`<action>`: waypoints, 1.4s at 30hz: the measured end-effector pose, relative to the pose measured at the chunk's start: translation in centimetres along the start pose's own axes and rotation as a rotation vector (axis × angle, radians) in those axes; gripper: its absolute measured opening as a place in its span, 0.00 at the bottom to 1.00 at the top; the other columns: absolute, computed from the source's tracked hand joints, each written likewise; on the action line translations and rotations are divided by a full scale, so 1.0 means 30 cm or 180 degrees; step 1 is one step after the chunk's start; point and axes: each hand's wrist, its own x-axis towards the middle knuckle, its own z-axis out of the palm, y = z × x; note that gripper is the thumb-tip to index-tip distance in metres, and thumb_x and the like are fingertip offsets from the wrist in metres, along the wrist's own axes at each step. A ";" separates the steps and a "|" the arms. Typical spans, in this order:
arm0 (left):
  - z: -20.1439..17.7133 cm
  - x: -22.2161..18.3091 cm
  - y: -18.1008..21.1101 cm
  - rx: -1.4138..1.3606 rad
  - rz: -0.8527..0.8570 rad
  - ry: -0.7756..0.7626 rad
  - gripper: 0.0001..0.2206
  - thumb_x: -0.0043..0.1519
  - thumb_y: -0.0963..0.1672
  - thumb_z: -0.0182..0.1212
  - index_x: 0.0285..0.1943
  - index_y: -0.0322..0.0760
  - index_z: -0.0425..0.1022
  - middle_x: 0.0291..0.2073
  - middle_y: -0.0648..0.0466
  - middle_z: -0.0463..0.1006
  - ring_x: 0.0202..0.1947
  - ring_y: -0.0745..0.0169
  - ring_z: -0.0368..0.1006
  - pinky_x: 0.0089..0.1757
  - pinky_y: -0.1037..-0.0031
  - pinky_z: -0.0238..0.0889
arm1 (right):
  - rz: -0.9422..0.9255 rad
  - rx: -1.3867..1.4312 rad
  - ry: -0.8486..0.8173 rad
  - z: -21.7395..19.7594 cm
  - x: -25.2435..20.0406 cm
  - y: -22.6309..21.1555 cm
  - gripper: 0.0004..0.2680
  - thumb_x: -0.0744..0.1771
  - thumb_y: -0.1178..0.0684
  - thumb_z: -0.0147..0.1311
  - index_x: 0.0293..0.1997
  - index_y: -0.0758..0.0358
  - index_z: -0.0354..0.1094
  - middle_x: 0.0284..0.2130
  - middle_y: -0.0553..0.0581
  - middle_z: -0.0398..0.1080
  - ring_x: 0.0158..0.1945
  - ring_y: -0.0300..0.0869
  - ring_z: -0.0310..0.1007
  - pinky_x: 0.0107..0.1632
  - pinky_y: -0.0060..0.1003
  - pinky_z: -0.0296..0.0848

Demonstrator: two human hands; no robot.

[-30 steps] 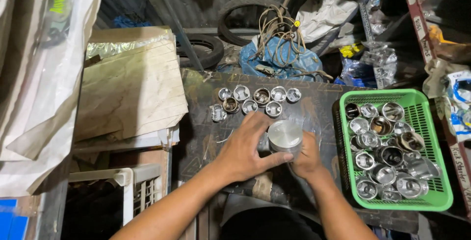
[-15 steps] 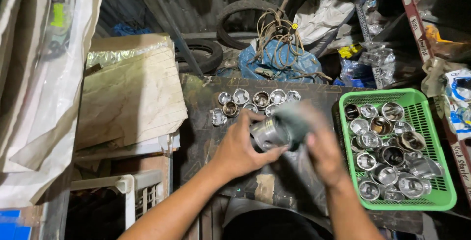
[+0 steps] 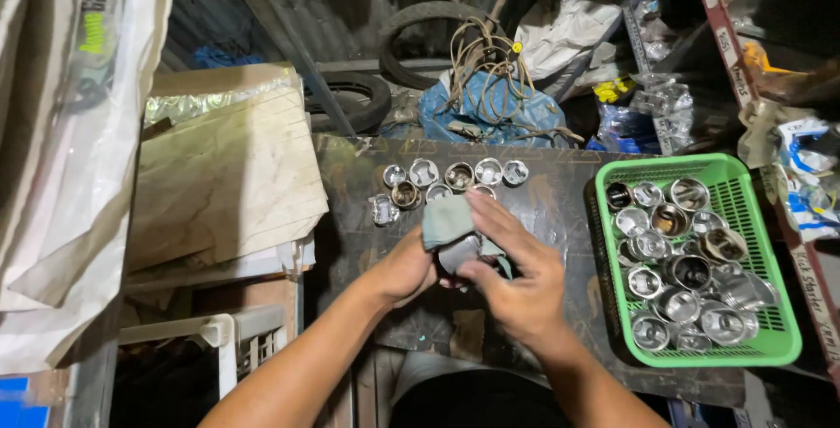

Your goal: Clean and sort motorcycle engine pistons using a cloth and placing them in a basket.

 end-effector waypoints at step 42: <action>-0.008 -0.003 0.002 0.1240 0.0529 -0.0463 0.18 0.48 0.43 0.76 0.47 0.36 0.83 0.36 0.57 0.84 0.42 0.73 0.69 0.43 0.76 0.69 | 0.0717 -0.0254 -0.0480 -0.118 0.070 -0.097 0.17 0.61 0.67 0.46 0.50 0.64 0.77 0.56 0.66 0.75 0.63 0.56 0.70 0.70 0.56 0.60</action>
